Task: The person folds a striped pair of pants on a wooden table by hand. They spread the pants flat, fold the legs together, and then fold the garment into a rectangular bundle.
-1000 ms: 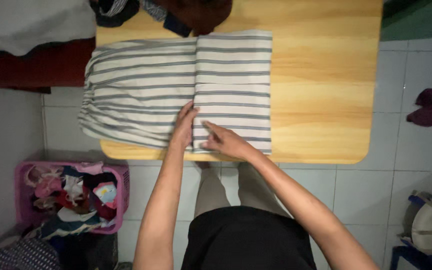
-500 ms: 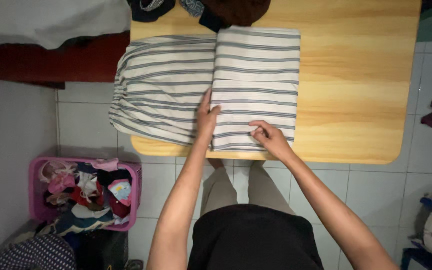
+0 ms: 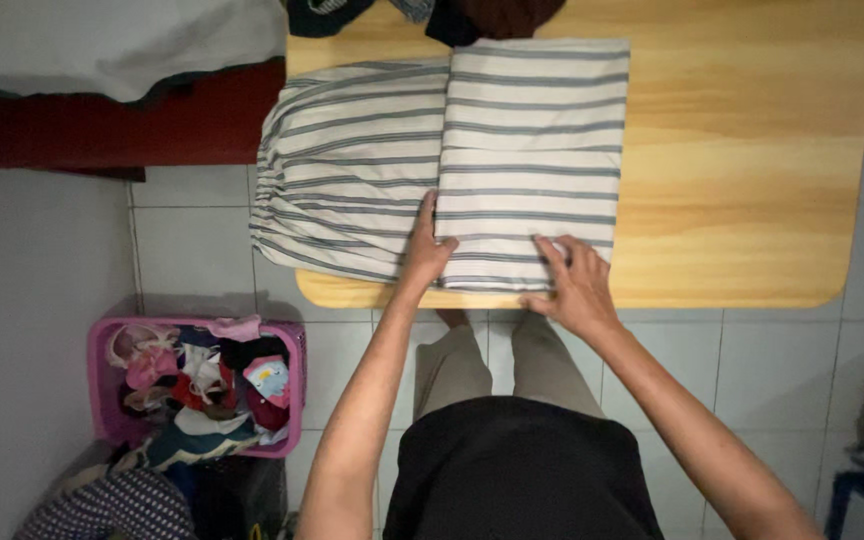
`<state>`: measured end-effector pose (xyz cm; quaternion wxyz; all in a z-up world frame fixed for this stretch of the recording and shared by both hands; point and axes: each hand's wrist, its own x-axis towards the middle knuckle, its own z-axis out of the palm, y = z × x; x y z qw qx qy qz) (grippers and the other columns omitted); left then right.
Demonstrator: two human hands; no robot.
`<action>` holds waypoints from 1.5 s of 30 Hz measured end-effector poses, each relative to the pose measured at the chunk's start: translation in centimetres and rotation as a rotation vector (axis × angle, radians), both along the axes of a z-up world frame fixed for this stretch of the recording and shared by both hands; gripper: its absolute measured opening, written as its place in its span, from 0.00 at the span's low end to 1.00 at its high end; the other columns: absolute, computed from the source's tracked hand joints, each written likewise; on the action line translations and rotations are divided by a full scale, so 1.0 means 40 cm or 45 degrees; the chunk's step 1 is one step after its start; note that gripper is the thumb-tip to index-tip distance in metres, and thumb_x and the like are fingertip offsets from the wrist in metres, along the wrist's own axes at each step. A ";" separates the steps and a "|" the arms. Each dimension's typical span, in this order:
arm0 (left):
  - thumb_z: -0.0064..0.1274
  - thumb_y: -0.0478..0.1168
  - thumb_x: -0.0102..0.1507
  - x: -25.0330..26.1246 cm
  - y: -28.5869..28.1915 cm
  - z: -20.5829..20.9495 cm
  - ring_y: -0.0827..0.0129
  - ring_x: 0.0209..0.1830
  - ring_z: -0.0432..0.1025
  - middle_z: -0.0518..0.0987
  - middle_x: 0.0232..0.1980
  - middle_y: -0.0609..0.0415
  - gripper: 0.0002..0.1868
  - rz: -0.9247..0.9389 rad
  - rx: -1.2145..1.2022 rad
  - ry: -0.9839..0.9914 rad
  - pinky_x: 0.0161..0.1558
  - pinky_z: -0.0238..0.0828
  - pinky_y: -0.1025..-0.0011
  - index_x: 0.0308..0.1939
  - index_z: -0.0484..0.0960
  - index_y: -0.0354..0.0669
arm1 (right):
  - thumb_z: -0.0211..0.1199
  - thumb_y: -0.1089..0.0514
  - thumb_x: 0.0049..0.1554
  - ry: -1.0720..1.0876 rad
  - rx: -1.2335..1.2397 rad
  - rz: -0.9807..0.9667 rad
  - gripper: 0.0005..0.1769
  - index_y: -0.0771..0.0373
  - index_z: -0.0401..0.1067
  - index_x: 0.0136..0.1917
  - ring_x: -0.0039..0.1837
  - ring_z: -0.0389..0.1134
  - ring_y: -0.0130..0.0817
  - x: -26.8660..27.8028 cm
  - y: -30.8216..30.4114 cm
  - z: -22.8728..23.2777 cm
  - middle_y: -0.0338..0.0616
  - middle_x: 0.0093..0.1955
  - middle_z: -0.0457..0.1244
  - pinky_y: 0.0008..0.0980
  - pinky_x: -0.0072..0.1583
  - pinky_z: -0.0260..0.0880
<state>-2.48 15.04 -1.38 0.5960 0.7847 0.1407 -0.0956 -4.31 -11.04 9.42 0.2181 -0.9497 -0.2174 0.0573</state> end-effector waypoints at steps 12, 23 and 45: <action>0.54 0.38 0.60 -0.038 -0.011 0.122 0.49 0.55 0.77 0.81 0.58 0.38 0.50 0.114 0.181 0.399 0.60 0.72 0.61 0.85 0.49 0.51 | 0.63 0.64 0.49 -0.163 -0.157 -0.225 0.31 0.49 0.76 0.66 0.70 0.60 0.49 -0.074 -0.165 -0.145 0.48 0.66 0.62 0.52 0.71 0.55; 0.65 0.31 0.57 -0.116 0.446 -0.071 0.47 0.66 0.67 0.69 0.66 0.35 0.42 1.618 -0.226 -0.102 0.66 0.63 0.55 0.70 0.58 0.31 | 0.65 0.45 0.58 0.140 0.213 0.099 0.30 0.49 0.70 0.72 0.73 0.56 0.52 0.046 0.218 -0.102 0.53 0.77 0.55 0.50 0.70 0.58; 0.56 0.33 0.61 -0.099 -0.240 0.241 0.54 0.67 0.69 0.75 0.65 0.52 0.27 -0.592 0.467 -0.684 0.70 0.63 0.55 0.65 0.76 0.50 | 0.50 0.40 0.67 0.964 1.672 -1.111 0.30 0.58 0.64 0.75 0.61 0.65 0.33 0.163 -0.279 -0.211 0.39 0.61 0.62 0.37 0.60 0.69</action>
